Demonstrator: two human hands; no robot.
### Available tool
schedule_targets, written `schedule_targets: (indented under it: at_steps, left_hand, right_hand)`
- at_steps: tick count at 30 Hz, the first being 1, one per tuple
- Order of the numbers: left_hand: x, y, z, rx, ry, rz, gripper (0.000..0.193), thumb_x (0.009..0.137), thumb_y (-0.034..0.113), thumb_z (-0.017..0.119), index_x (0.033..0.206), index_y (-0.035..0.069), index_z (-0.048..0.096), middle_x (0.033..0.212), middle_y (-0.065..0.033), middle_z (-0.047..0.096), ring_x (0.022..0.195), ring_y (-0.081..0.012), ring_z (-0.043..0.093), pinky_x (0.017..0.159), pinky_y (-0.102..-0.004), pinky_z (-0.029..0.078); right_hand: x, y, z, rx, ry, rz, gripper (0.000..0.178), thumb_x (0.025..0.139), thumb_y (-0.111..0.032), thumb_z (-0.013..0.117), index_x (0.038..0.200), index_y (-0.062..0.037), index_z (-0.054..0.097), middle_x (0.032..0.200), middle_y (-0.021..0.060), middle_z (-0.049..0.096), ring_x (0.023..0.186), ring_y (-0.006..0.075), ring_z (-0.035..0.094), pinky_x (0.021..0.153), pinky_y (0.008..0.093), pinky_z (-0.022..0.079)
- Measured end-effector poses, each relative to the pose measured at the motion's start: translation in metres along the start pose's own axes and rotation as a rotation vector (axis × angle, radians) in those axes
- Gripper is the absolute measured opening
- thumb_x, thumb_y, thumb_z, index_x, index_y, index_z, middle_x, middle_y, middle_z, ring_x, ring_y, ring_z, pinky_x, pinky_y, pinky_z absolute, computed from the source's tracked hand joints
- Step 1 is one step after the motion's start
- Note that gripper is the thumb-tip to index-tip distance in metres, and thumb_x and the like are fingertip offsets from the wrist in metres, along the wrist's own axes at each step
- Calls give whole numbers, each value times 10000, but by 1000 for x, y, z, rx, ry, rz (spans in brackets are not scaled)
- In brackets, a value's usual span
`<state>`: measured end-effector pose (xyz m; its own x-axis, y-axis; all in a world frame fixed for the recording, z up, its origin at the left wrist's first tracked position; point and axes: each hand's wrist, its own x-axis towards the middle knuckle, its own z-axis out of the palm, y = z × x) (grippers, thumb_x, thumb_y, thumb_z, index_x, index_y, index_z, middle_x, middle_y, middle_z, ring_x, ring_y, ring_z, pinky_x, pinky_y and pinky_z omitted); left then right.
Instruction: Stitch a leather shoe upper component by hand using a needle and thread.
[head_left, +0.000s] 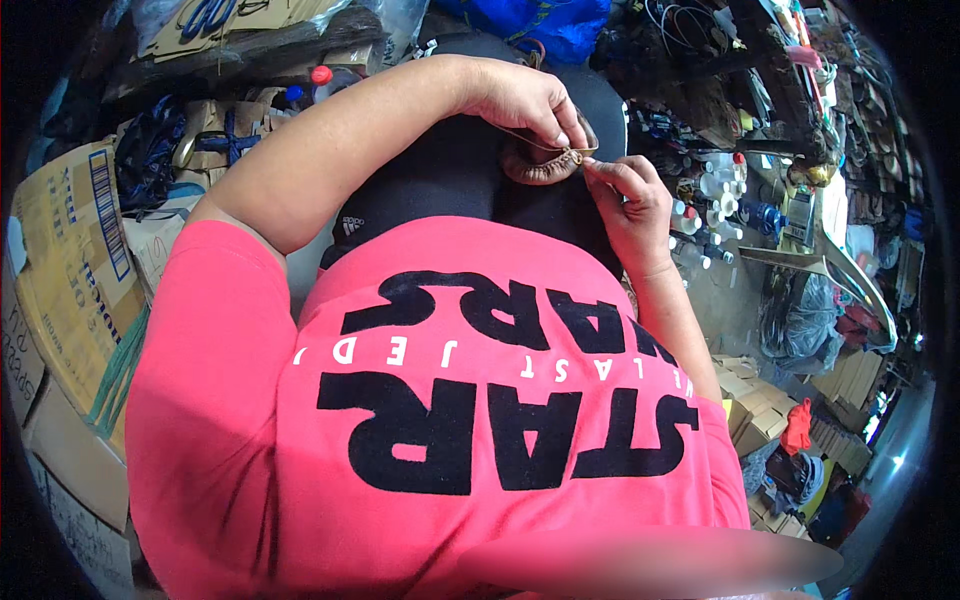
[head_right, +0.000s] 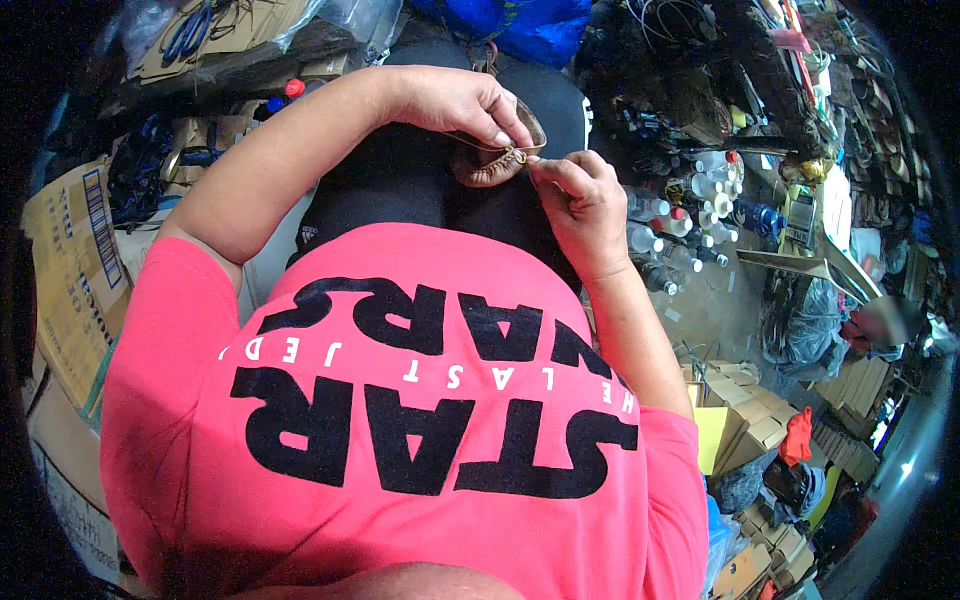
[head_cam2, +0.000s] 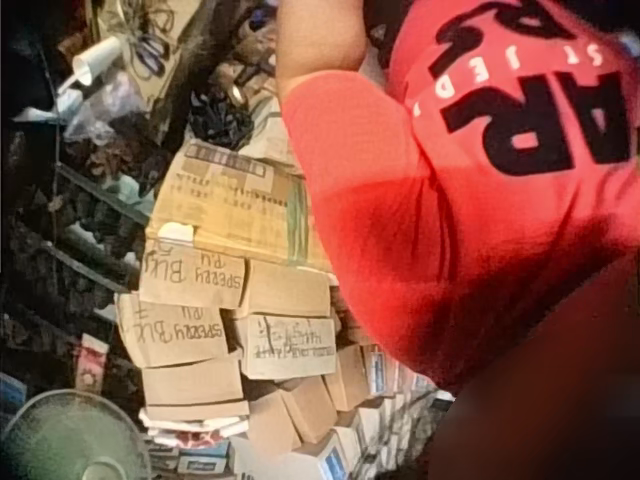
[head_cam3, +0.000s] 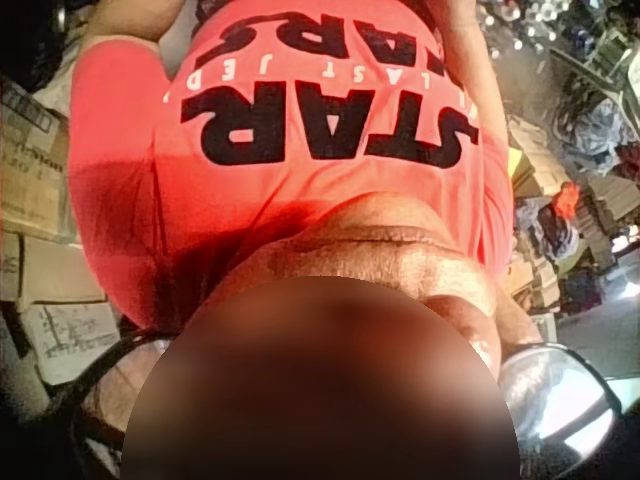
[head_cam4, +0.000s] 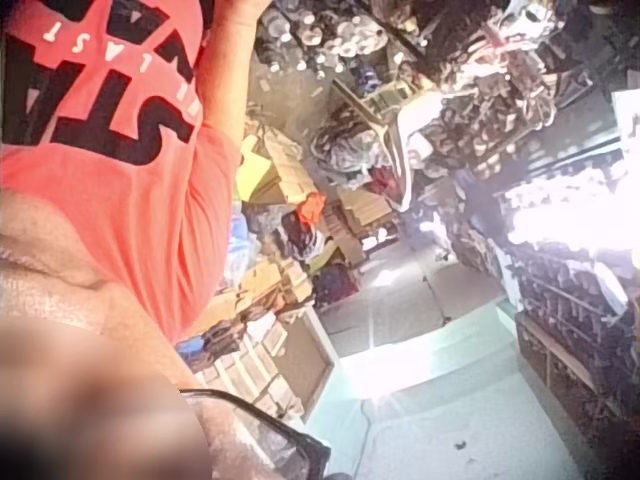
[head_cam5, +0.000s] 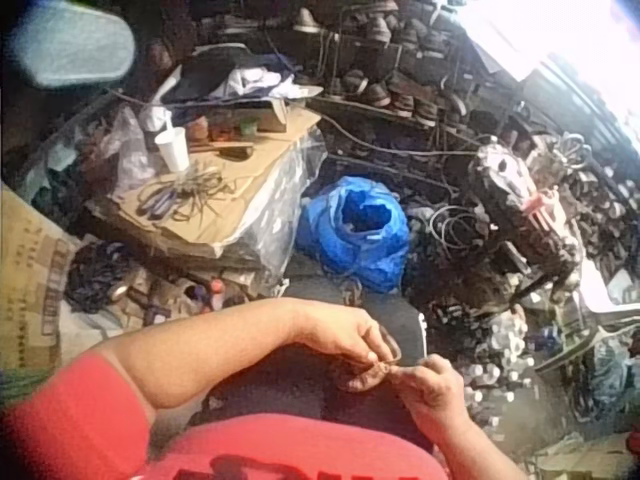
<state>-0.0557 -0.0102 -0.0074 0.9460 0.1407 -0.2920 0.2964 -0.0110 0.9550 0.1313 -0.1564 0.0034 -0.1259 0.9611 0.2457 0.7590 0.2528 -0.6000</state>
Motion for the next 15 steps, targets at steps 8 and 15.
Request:
schedule_targets:
  at_steps: [8, 15]
  left_hand:
    - [-2, 1, 0, -90, -28, -10, 320, 853, 77, 552, 1154, -18, 609, 1108, -61, 540, 964, -155, 559, 870, -265, 424]
    - [-1, 0, -1, -22, -84, -2, 348, 804, 16, 549, 1144, -27, 609, 1101, -75, 570, 970, -155, 564, 876, -266, 431]
  right_hand:
    - [0, 3, 8, 21, 3, 5, 125, 762, -95, 708, 877, -142, 696, 748, 56, 582, 670, 221, 578, 578, 307, 462]
    - [14, -17, -11, -235, -196, -104, 150, 746, -51, 636, 867, -130, 673, 795, 91, 567, 733, 298, 553, 662, 389, 448]
